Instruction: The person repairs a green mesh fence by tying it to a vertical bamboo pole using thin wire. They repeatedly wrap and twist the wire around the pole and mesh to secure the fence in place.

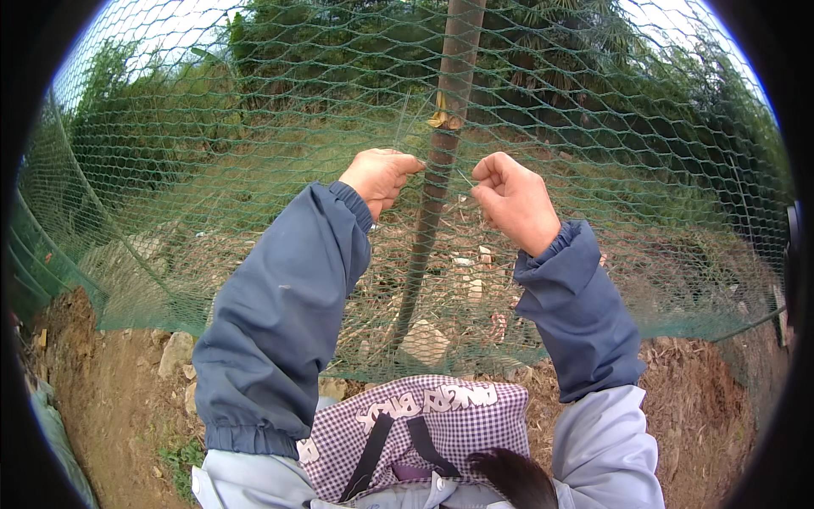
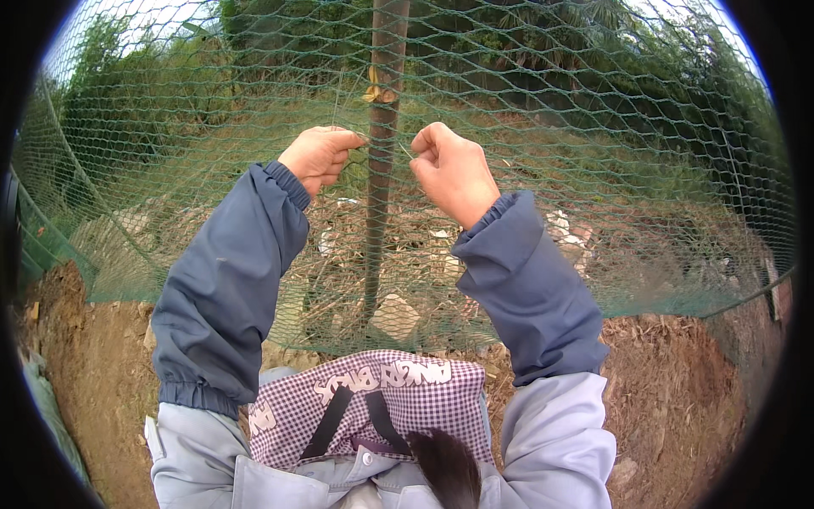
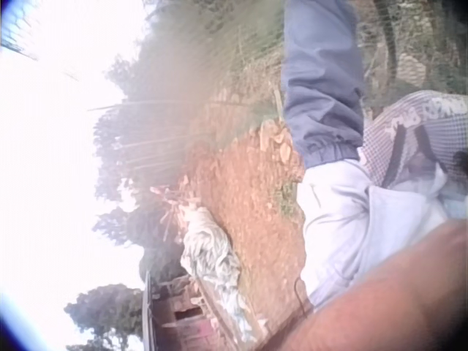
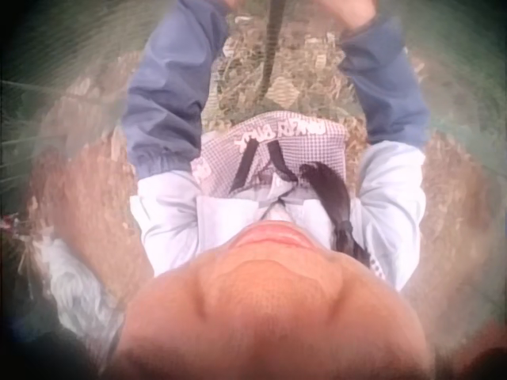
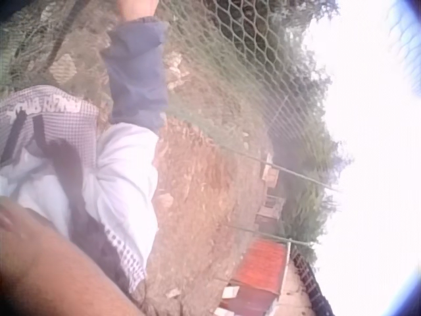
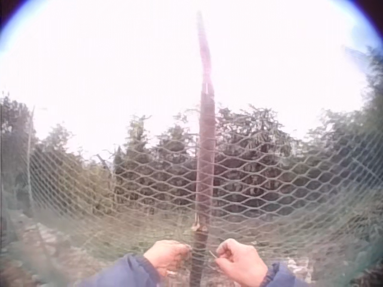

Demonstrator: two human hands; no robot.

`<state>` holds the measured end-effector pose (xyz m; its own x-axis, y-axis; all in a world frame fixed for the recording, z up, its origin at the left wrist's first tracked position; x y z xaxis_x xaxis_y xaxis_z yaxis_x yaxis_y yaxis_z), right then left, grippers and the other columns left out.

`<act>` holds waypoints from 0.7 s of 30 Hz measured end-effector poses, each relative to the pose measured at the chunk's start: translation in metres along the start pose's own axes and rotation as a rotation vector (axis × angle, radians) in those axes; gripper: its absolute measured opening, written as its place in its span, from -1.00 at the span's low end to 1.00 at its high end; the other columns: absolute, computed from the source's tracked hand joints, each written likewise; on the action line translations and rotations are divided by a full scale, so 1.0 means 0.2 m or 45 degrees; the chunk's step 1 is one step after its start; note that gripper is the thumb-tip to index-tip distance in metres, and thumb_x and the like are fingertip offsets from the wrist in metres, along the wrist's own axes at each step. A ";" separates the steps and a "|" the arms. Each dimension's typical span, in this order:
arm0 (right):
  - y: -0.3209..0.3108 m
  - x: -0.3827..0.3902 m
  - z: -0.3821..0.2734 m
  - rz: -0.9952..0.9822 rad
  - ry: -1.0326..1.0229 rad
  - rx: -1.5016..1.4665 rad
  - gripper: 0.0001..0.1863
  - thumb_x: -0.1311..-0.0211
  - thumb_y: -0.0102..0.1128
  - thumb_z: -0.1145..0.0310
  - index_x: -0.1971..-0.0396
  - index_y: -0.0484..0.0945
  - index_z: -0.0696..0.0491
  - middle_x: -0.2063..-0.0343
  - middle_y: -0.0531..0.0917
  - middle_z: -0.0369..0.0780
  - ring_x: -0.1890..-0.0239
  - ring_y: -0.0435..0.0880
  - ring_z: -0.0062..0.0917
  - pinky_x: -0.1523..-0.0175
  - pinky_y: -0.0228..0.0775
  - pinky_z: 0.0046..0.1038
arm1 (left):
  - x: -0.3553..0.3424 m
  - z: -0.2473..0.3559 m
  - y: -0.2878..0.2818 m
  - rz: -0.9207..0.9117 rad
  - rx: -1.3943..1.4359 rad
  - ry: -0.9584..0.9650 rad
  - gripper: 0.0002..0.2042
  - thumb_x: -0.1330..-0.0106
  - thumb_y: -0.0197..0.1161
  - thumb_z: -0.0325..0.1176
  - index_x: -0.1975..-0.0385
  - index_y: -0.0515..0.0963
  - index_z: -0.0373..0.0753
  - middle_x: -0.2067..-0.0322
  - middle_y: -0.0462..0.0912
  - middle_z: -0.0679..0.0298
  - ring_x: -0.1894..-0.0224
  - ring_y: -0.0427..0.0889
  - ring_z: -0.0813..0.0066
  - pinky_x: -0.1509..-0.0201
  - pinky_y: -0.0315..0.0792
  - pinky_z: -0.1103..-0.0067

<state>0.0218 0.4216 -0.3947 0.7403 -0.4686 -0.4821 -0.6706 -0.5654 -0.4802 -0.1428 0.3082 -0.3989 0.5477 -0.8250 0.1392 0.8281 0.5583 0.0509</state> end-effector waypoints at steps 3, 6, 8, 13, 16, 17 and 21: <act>-0.05 0.08 -0.01 -0.046 0.111 -0.015 -0.83 -0.11 0.09 0.55 0.28 0.43 0.22 0.54 0.53 -0.30 0.65 0.45 -0.77 0.60 0.30 -0.67 | 0.01 0.02 0.00 -0.089 0.112 -0.085 -0.93 -0.21 0.14 -0.36 0.44 0.43 -0.17 0.78 0.08 0.59 0.76 -0.04 0.78 0.72 -0.17 0.69; -0.04 0.13 0.00 -0.145 0.222 -0.119 -0.82 -0.10 0.11 0.45 0.32 0.47 0.23 0.55 0.58 -0.23 0.60 0.54 -0.65 0.50 0.40 -0.59 | 0.02 0.03 0.00 -0.155 0.214 -0.171 -0.93 -0.21 0.12 -0.39 0.41 0.42 -0.21 0.77 0.10 0.58 0.77 -0.04 0.78 0.74 -0.16 0.71; 0.00 0.15 0.03 -0.256 0.306 -0.231 -0.83 -0.13 0.09 0.45 0.33 0.46 0.23 0.59 0.57 -0.24 0.62 0.53 -0.69 0.53 0.37 -0.60 | 0.02 0.03 0.00 -0.173 0.222 -0.180 -0.92 -0.21 0.11 -0.39 0.39 0.41 -0.24 0.77 0.10 0.58 0.77 -0.03 0.79 0.75 -0.15 0.73; 0.17 0.15 0.07 -0.220 0.413 -0.929 -0.87 -0.21 0.03 0.41 0.31 0.38 0.15 0.60 0.49 -0.31 0.64 0.50 -0.67 0.55 0.37 -0.60 | 0.03 0.01 0.01 -0.230 0.311 -0.163 -0.92 -0.22 0.08 -0.41 0.38 0.40 -0.26 0.77 0.11 0.58 0.79 0.00 0.80 0.78 -0.13 0.75; 0.22 0.13 0.09 -0.134 0.455 -1.121 -0.87 -0.23 0.03 0.38 0.31 0.38 0.12 0.57 0.49 -0.32 0.60 0.51 -0.67 0.53 0.40 -0.59 | 0.04 0.01 0.02 -0.295 0.321 -0.172 -0.93 -0.22 0.06 -0.42 0.39 0.40 -0.26 0.77 0.12 0.58 0.79 -0.01 0.80 0.78 -0.12 0.75; 0.23 0.11 0.10 -0.094 0.447 -1.150 -0.87 -0.23 0.03 0.38 0.31 0.38 0.10 0.56 0.49 -0.32 0.59 0.51 -0.67 0.52 0.40 -0.59 | 0.05 0.01 0.02 -0.309 0.340 -0.155 -0.95 -0.22 0.06 -0.43 0.40 0.40 -0.25 0.77 0.12 0.58 0.79 -0.01 0.80 0.78 -0.12 0.75; 0.23 0.05 0.15 -0.014 0.490 -1.249 -0.90 -0.25 0.02 0.37 0.32 0.42 0.07 0.53 0.49 -0.37 0.57 0.48 -0.72 0.49 0.42 -0.61 | 0.11 0.00 0.04 -0.337 0.230 -0.053 -0.98 -0.22 0.05 -0.45 0.43 0.42 -0.20 0.77 0.13 0.58 0.79 0.00 0.81 0.77 -0.13 0.75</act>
<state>-0.0031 0.4103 -0.4443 0.8265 -0.5468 -0.1340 -0.4586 -0.7920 0.4031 -0.1238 0.2954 -0.3958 0.3074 -0.9416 0.1377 0.9045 0.3340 0.2651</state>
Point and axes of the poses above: each hand's wrist, its own x-axis away from the middle knuckle, its own y-axis out of the palm, z = x × y, the point moved 3 cm from there along -x, towards the middle knuckle
